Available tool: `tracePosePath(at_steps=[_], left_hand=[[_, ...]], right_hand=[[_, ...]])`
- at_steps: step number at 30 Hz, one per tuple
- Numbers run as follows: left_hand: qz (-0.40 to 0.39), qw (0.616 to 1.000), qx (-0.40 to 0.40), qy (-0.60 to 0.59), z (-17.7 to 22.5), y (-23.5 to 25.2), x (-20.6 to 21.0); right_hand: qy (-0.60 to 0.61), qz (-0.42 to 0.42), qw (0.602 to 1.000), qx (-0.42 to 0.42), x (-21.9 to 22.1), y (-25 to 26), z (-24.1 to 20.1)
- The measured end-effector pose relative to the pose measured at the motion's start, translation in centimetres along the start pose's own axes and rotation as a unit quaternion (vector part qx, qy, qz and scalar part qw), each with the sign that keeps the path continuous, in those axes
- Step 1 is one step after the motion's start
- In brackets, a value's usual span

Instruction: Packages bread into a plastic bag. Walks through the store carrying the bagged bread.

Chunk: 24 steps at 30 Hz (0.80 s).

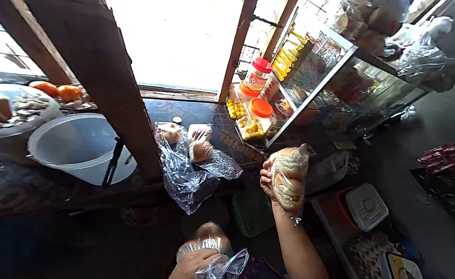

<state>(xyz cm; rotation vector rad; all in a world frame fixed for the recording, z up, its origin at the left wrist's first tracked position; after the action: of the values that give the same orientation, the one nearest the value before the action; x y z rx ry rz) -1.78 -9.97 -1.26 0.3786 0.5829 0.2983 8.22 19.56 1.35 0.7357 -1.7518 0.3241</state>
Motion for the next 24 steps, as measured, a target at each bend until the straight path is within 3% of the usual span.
tracePosePath(at_steps=[6, 12, 15, 24], left_hand=[[-0.012, 1.0, -0.009, 0.0, 1.1, 1.0, -0.2], [-0.01, 1.0, -0.019, 0.001, 1.1, 1.2, -0.1], [-0.004, 1.0, -0.015, 0.01, 1.2, 1.1, 0.0], [-0.014, 0.999, -0.029, 0.006, 2.8, 1.9, -0.5]], right_hand=[[0.078, -0.02, 0.996, 0.038, -2.3, -0.6, -0.4], [-0.082, 0.099, 0.989, -0.075, -2.9, -0.9, -2.3], [-0.133, 0.084, 0.976, -0.149, -2.1, -1.1, -3.7], [-0.133, 0.054, 0.979, -0.145, -1.8, -1.5, -4.6]])
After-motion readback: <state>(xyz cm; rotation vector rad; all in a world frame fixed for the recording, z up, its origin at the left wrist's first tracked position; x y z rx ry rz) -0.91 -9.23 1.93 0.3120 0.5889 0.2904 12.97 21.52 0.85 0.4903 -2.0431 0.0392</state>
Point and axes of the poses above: each hand's wrist, its own y-axis towards the middle knuckle, its own x-axis out of the palm, z = x × y, the point moved 5 cm from there along y, towards the middle knuckle, and after that the axes turned 11 degrees about -x, right-handed, at the moved point
